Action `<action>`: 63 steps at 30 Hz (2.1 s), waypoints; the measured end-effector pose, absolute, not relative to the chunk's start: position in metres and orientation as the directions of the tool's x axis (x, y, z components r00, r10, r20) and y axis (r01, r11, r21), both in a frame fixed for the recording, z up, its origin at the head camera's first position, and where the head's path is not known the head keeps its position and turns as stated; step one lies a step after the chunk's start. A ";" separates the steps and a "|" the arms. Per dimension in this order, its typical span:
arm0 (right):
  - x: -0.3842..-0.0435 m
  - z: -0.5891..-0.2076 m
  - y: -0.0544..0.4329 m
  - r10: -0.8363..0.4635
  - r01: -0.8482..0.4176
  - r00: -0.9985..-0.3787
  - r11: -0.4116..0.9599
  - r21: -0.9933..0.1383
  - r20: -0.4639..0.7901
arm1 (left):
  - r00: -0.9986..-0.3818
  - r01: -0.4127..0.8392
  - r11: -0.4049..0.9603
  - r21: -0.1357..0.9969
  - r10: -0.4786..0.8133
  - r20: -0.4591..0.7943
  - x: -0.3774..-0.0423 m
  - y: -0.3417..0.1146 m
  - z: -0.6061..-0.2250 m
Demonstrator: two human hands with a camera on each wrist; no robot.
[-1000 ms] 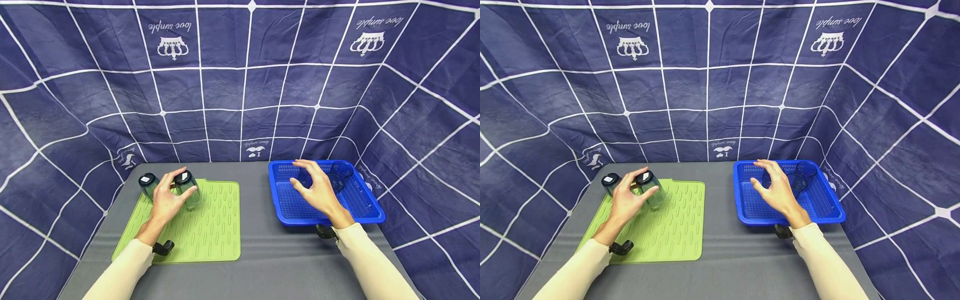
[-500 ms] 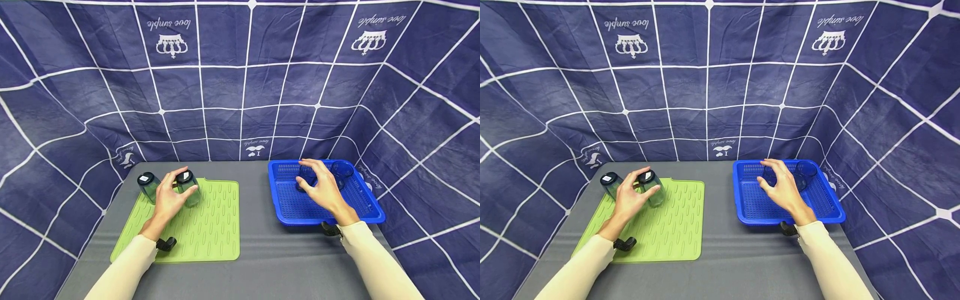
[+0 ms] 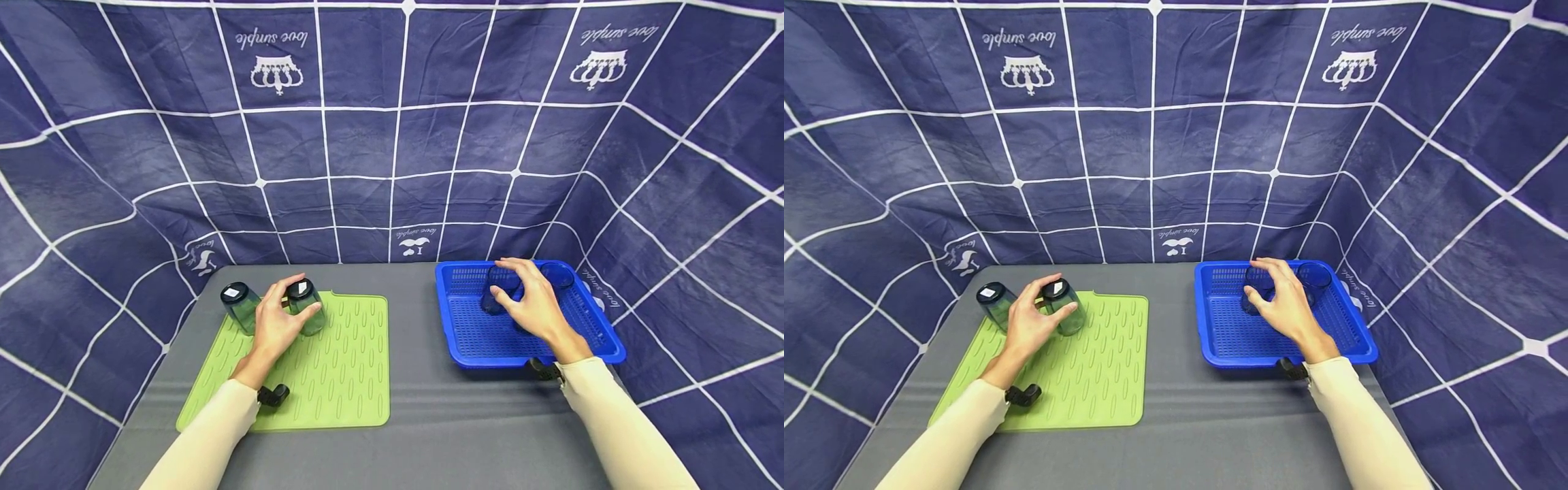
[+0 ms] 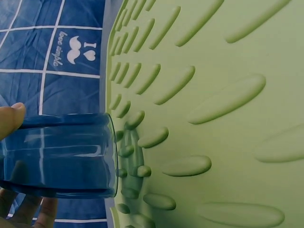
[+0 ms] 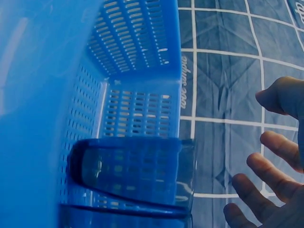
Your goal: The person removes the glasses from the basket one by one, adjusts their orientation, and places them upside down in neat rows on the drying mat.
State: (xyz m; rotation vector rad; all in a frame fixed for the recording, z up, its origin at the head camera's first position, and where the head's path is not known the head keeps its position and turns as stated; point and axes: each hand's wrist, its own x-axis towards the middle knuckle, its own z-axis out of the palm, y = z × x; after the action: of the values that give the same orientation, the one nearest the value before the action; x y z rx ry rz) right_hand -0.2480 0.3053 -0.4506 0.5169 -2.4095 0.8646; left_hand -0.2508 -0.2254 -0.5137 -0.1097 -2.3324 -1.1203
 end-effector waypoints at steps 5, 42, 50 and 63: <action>-0.249 -0.449 0.310 -0.178 -0.496 -0.796 0.740 -0.455 0.579 | -0.855 0.288 0.649 0.705 -0.157 0.494 -0.254 -0.226 -0.516; -0.262 -0.438 0.328 -0.228 -0.314 -0.943 0.849 -0.424 0.243 | -0.869 0.275 0.676 0.683 -0.129 0.478 -0.258 -0.225 -0.527; -0.264 -0.437 0.332 -0.228 -0.302 -0.949 0.858 -0.415 0.217 | -0.880 0.269 0.680 0.682 -0.115 0.461 -0.256 -0.223 -0.528; -0.285 -0.429 0.322 -0.252 -0.293 -0.956 0.863 -0.411 0.151 | -0.818 0.391 0.632 0.669 -0.095 0.567 -0.266 -0.227 -0.533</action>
State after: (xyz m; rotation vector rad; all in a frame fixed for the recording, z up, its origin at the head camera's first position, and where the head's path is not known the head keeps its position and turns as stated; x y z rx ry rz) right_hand -0.2853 0.3217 -0.4295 0.4314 -2.9429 0.6713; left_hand -0.2662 -0.2266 -0.5334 -0.2304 -2.2841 -1.1214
